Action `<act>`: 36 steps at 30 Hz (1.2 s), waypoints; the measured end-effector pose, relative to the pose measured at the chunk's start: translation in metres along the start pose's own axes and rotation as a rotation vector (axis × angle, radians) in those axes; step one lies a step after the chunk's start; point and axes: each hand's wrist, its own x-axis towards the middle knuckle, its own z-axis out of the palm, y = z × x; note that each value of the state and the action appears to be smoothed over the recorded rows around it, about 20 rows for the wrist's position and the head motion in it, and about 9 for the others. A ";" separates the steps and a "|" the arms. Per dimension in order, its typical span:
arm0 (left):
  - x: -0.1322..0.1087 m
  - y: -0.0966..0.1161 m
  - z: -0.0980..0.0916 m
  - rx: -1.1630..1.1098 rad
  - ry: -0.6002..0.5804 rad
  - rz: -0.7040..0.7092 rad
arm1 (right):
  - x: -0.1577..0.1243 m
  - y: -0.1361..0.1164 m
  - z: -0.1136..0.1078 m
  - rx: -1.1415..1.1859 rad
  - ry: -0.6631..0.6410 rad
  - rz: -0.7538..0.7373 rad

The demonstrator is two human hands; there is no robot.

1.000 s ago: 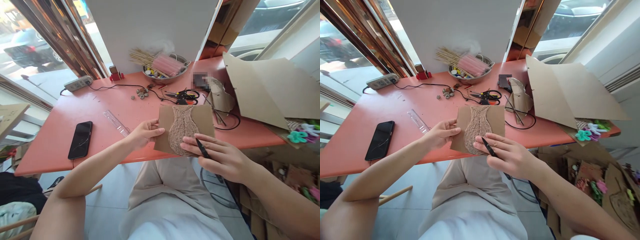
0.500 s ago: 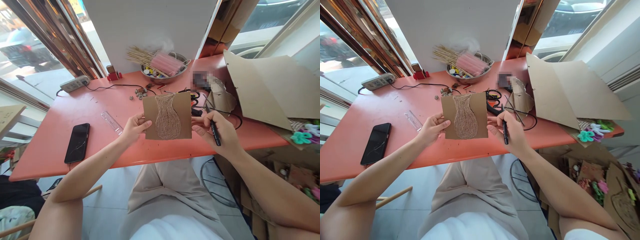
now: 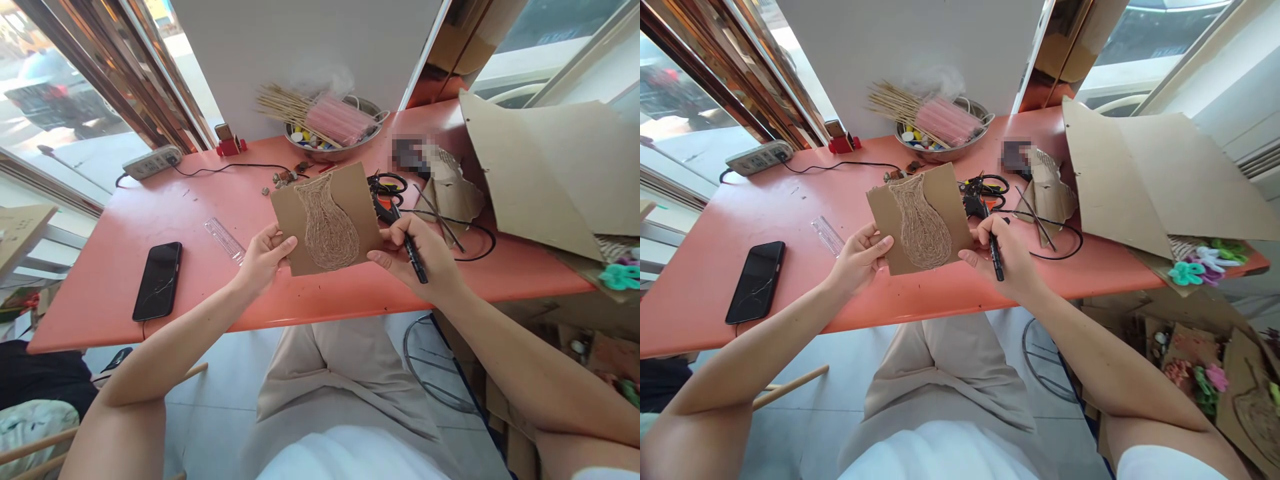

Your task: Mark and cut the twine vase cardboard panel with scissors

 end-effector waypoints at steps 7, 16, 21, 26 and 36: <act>-0.048 -0.007 0.021 0.044 -0.297 -0.189 | 0.023 -0.001 -0.008 0.121 0.065 0.041; -0.079 0.008 -0.013 0.576 -0.364 0.242 | 0.052 0.004 -0.013 0.047 -0.042 0.007; -0.047 0.003 -0.047 0.371 0.252 0.386 | 0.040 -0.002 0.012 0.044 -0.015 0.005; -0.023 0.002 -0.049 -0.009 0.345 0.259 | 0.034 -0.010 0.049 0.213 0.079 0.066; -0.025 -0.011 -0.011 -0.309 0.420 -0.040 | 0.045 -0.005 0.057 0.004 -0.182 0.030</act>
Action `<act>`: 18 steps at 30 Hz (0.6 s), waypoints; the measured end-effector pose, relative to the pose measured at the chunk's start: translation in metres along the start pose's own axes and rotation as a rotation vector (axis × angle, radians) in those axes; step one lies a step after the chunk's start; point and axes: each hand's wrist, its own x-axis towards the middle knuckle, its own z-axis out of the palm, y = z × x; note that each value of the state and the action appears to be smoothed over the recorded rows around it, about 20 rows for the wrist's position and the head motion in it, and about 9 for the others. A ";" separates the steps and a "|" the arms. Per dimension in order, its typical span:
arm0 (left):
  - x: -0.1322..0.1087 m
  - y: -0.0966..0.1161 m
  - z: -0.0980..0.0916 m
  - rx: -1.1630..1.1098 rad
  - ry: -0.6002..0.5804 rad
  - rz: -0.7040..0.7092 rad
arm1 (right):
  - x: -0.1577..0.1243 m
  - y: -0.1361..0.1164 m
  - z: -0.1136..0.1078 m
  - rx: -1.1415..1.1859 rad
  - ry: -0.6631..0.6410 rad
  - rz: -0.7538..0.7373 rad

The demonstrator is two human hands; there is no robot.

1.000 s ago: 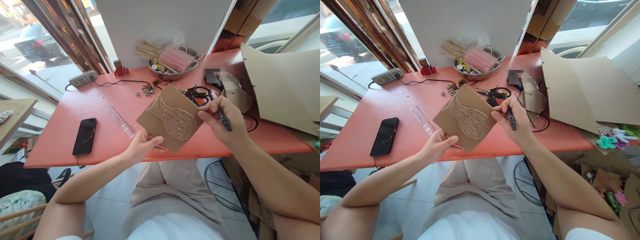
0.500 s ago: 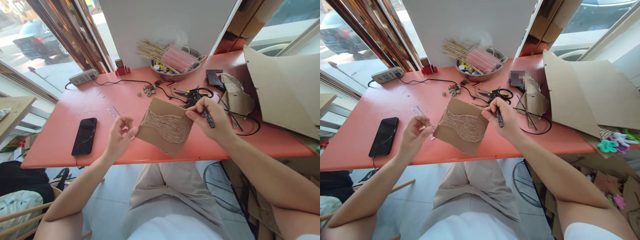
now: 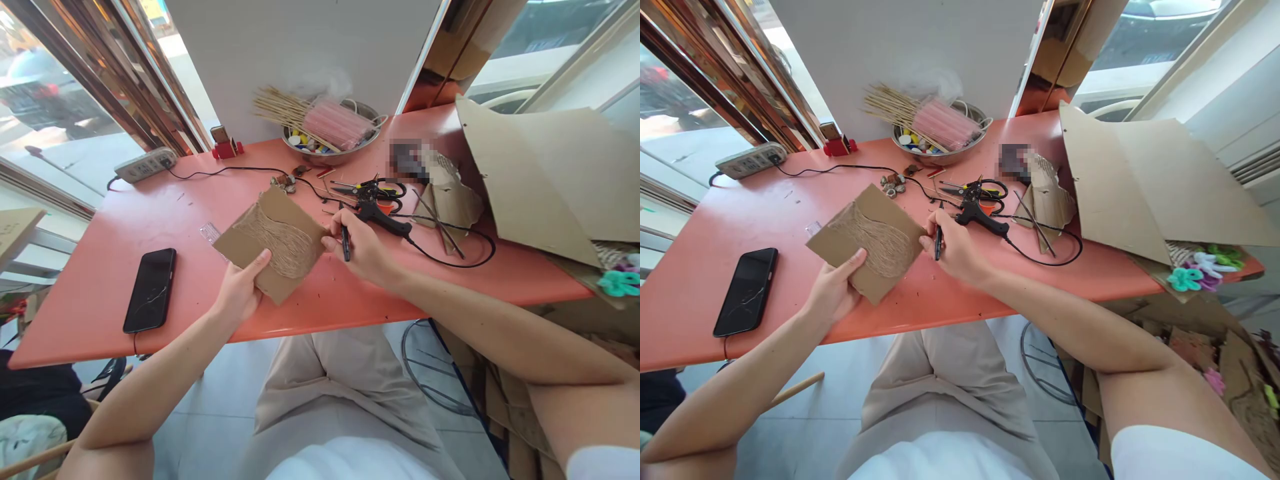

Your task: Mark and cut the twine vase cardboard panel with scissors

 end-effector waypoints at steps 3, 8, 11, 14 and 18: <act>0.018 0.018 0.000 -0.078 0.105 0.100 | -0.002 0.007 -0.011 -0.282 -0.185 -0.017; 0.042 0.045 0.016 -0.158 0.195 0.155 | -0.002 0.011 -0.023 -0.426 -0.267 -0.069; 0.051 0.047 0.025 -0.165 0.157 0.175 | 0.005 0.008 -0.039 -0.602 -0.300 -0.091; 0.058 0.041 0.028 -0.147 0.079 0.187 | 0.018 0.009 -0.070 -0.860 -0.181 0.094; 0.061 0.030 0.025 -0.138 0.045 0.140 | 0.038 0.021 -0.110 -1.023 -0.165 0.252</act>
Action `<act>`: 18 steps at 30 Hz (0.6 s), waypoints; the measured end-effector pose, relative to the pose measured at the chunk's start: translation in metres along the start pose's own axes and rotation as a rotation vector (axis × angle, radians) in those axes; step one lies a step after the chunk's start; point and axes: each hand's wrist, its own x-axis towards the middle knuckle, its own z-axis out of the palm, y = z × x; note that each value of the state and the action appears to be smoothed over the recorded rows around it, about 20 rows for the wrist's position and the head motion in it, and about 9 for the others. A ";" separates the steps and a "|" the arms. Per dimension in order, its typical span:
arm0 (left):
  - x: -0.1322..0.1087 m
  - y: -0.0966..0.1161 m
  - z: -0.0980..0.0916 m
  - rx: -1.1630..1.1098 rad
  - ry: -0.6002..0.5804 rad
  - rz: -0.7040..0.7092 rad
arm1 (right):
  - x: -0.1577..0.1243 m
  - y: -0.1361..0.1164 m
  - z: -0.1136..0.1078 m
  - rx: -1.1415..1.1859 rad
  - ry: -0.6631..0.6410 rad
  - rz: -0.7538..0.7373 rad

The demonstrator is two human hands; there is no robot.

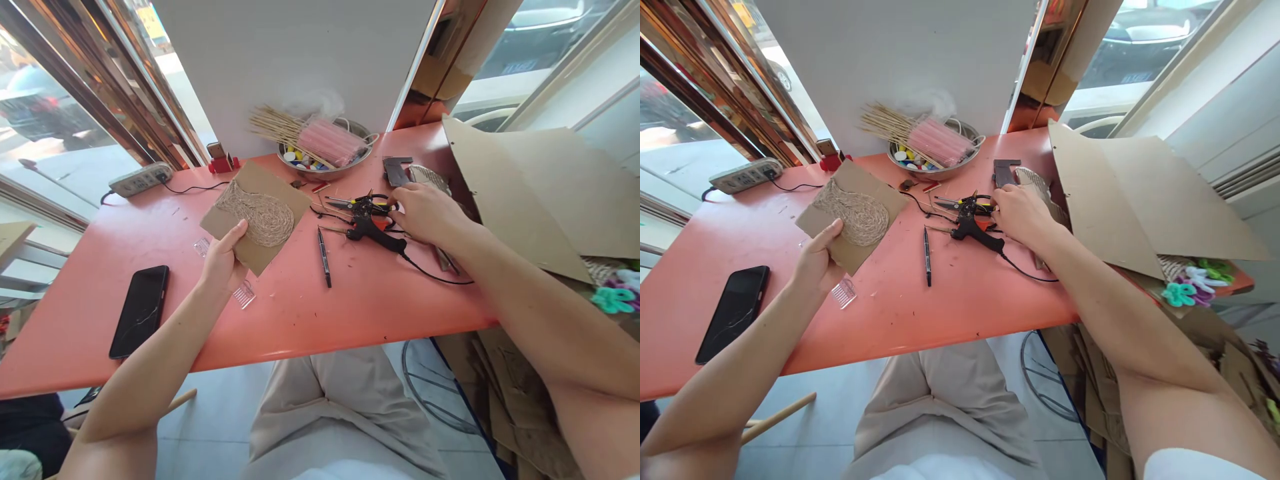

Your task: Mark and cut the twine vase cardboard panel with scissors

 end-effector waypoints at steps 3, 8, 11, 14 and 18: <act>0.000 -0.004 -0.005 0.008 -0.006 -0.035 | 0.013 0.012 -0.001 -0.064 -0.038 -0.025; 0.000 -0.002 -0.012 0.020 -0.020 -0.025 | 0.020 0.014 0.005 -0.152 -0.040 -0.054; 0.000 0.000 -0.013 0.039 -0.041 -0.030 | 0.025 0.018 0.009 -0.183 -0.030 -0.073; -0.002 0.001 -0.011 0.045 -0.061 -0.029 | 0.031 0.022 0.009 -0.199 -0.020 -0.094; -0.005 0.002 -0.010 0.035 -0.052 -0.030 | 0.034 0.025 0.002 -0.202 0.038 -0.068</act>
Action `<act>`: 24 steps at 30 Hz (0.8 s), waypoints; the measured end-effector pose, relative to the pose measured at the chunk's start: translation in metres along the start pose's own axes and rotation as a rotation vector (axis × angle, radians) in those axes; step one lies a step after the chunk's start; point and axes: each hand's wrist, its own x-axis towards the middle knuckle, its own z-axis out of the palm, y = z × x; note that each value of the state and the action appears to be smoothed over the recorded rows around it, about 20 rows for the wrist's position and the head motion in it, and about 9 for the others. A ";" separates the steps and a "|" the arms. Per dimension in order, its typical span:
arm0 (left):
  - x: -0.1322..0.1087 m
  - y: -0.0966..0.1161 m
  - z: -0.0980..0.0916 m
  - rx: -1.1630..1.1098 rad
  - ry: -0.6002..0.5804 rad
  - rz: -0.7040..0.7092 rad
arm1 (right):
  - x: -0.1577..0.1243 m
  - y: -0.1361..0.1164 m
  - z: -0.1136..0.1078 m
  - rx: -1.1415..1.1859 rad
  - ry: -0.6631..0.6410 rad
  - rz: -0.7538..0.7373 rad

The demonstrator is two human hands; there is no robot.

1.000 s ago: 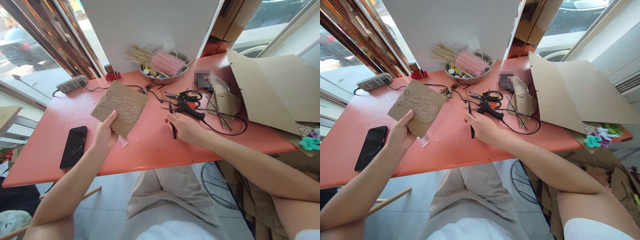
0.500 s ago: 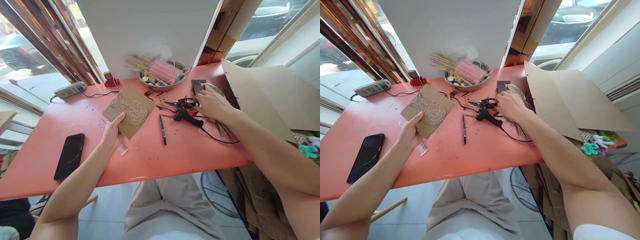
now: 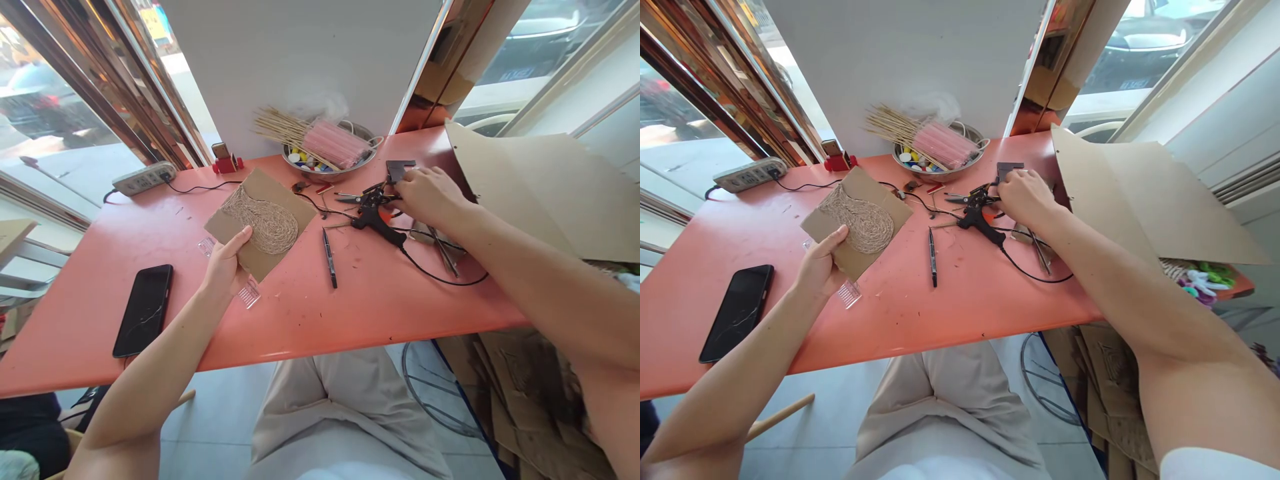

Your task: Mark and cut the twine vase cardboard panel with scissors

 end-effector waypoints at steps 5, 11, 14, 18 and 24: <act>0.000 0.001 0.000 -0.031 0.029 0.019 | -0.003 0.002 -0.009 0.024 0.082 0.119; 0.001 0.004 0.001 -0.048 0.081 -0.005 | -0.017 0.011 -0.020 0.084 0.152 0.245; 0.000 0.006 0.001 -0.055 0.087 -0.017 | -0.036 0.004 -0.022 0.208 0.202 0.327; -0.001 0.010 0.003 -0.064 0.093 -0.005 | -0.073 -0.032 -0.005 0.425 0.196 0.145; -0.002 0.013 0.006 -0.068 0.137 -0.005 | -0.119 -0.076 0.012 0.528 0.130 -0.120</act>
